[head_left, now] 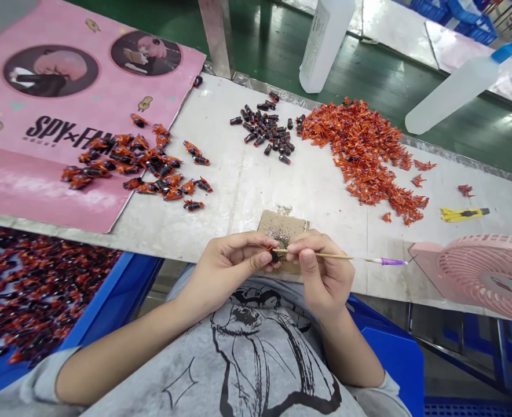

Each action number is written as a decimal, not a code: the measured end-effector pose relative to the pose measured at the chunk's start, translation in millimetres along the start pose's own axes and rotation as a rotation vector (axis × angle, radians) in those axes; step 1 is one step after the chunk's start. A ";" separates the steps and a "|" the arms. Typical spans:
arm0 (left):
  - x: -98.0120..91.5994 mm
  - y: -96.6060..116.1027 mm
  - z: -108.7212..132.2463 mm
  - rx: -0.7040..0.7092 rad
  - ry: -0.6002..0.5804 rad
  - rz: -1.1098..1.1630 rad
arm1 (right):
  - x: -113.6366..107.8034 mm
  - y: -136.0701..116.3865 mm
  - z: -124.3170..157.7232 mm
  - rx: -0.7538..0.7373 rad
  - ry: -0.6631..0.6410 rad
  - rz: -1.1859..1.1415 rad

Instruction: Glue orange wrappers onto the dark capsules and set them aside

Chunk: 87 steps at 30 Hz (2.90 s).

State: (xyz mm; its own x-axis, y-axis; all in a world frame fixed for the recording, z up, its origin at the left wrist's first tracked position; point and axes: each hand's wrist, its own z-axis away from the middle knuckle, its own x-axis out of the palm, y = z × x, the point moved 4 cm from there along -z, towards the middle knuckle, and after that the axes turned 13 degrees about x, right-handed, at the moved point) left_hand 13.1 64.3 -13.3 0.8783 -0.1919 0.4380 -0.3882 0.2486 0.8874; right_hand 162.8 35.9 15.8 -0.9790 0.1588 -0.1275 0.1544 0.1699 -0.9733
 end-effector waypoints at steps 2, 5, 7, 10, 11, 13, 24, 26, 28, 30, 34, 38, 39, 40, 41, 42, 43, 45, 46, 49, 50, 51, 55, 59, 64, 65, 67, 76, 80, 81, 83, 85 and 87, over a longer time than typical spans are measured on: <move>-0.1 0.0 0.2 0.000 0.005 0.006 | -0.5 -0.2 -0.2 0.003 0.006 -0.032; -0.1 0.5 0.1 -0.006 0.009 0.009 | -2.8 -0.2 0.2 0.011 0.027 -0.044; -0.8 1.4 -0.1 -0.012 0.015 -0.004 | -7.3 -1.1 0.3 -0.005 0.039 -0.036; -3.7 2.7 -0.5 -0.023 0.037 -0.040 | -24.4 -4.6 -3.1 -0.077 0.059 -0.020; -4.8 3.2 -0.6 -0.021 0.043 -0.050 | -34.4 -5.7 -6.1 -0.105 0.084 -0.003; -6.7 4.1 -1.1 -0.012 0.050 -0.056 | -60.6 -7.1 -16.1 -0.164 0.168 0.073; -0.9 3.0 -3.7 -0.032 0.017 0.055 | -130.5 49.1 -111.3 -0.151 0.037 1.144; 0.8 4.5 -4.8 -0.034 0.004 0.078 | -123.4 56.7 -118.6 -0.149 0.006 1.165; 2.6 6.7 -6.2 -0.032 -0.020 0.112 | -118.3 57.9 -122.1 -0.153 -0.002 1.172; 4.7 9.3 -8.1 -0.026 -0.051 0.157 | -116.7 53.5 -122.8 -0.162 0.017 1.159; 9.9 13.7 -12.9 -0.017 -0.123 0.303 | -122.3 41.0 -118.9 -0.152 0.128 1.113; 15.8 15.7 -18.7 -0.017 -0.205 0.497 | -134.2 36.8 -114.8 -0.093 0.290 1.081; 17.2 15.9 -20.5 -0.019 -0.219 0.536 | -137.6 37.0 -114.4 -0.076 0.324 1.073; 18.8 16.0 -22.3 -0.021 -0.237 0.574 | -140.8 37.3 -114.3 -0.058 0.353 1.063; 20.4 16.3 -24.2 -0.021 -0.255 0.613 | -143.9 37.5 -114.3 -0.041 0.376 1.052; 22.2 16.7 -26.2 -0.019 -0.276 0.654 | -146.7 37.3 -114.4 -0.024 0.397 1.039; 24.0 17.3 -28.1 -0.016 -0.299 0.697 | -149.1 36.4 -114.5 -0.009 0.415 1.024; 27.5 18.7 -31.6 -0.007 -0.348 0.776 | -152.3 31.8 -114.0 0.013 0.451 0.986; 29.0 19.7 -33.3 0.001 -0.369 0.813 | -152.9 28.1 -113.4 0.020 0.465 0.961; 32.3 23.0 -38.0 0.054 -0.414 0.899 | -149.5 11.9 -109.1 0.024 0.468 0.872; 33.1 24.0 -39.5 0.080 -0.421 0.915 | -146.5 5.8 -106.7 0.031 0.456 0.828; 33.7 24.8 -41.1 0.106 -0.424 0.924 | -142.7 0.2 -103.5 0.054 0.441 0.760; 35.4 22.6 -46.3 0.183 -0.375 0.889 | -108.4 -12.5 -83.1 0.234 0.214 0.119; 40.0 14.6 -46.5 0.173 -0.342 0.797 | -57.1 -20.6 -55.5 0.242 0.035 -0.099; 45.2 8.4 -42.3 0.091 -0.333 0.774 | -36.2 -21.6 -32.4 0.141 0.085 0.008; 45.6 7.9 -41.1 0.068 -0.328 0.776 | -35.8 -21.3 -29.2 0.133 0.059 0.031; 46.1 7.4 -38.3 0.019 -0.325 0.786 | -37.8 -21.4 -23.8 0.108 0.023 0.067; 43.6 8.6 -24.8 -0.085 -0.297 0.706 | -47.3 -30.6 -18.6 -0.059 0.009 0.231; 42.1 12.6 -20.1 -0.036 -0.183 0.569 | -40.4 -33.0 -14.9 -0.059 0.097 0.149; 41.9 13.6 -19.5 -0.019 -0.155 0.544 | -36.4 -33.5 -13.5 -0.057 0.126 0.137; 41.8 15.5 -18.9 0.014 -0.119 0.513 | -26.8 -35.0 -10.8 -0.064 0.163 0.138; 41.0 16.8 -18.7 0.040 -0.099 0.495 | -17.9 -36.2 -8.9 -0.081 0.174 0.140; 40.1 17.7 -18.3 0.051 -0.098 0.487 | -11.5 -36.6 -8.0 -0.101 0.156 0.154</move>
State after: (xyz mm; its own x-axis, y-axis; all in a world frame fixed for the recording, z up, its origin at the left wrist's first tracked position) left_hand 46.5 78.4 17.3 0.5620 -0.1543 0.8126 -0.7622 0.2850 0.5813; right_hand 169.4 35.6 54.4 -0.9118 0.3374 -0.2343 0.3205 0.2276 -0.9195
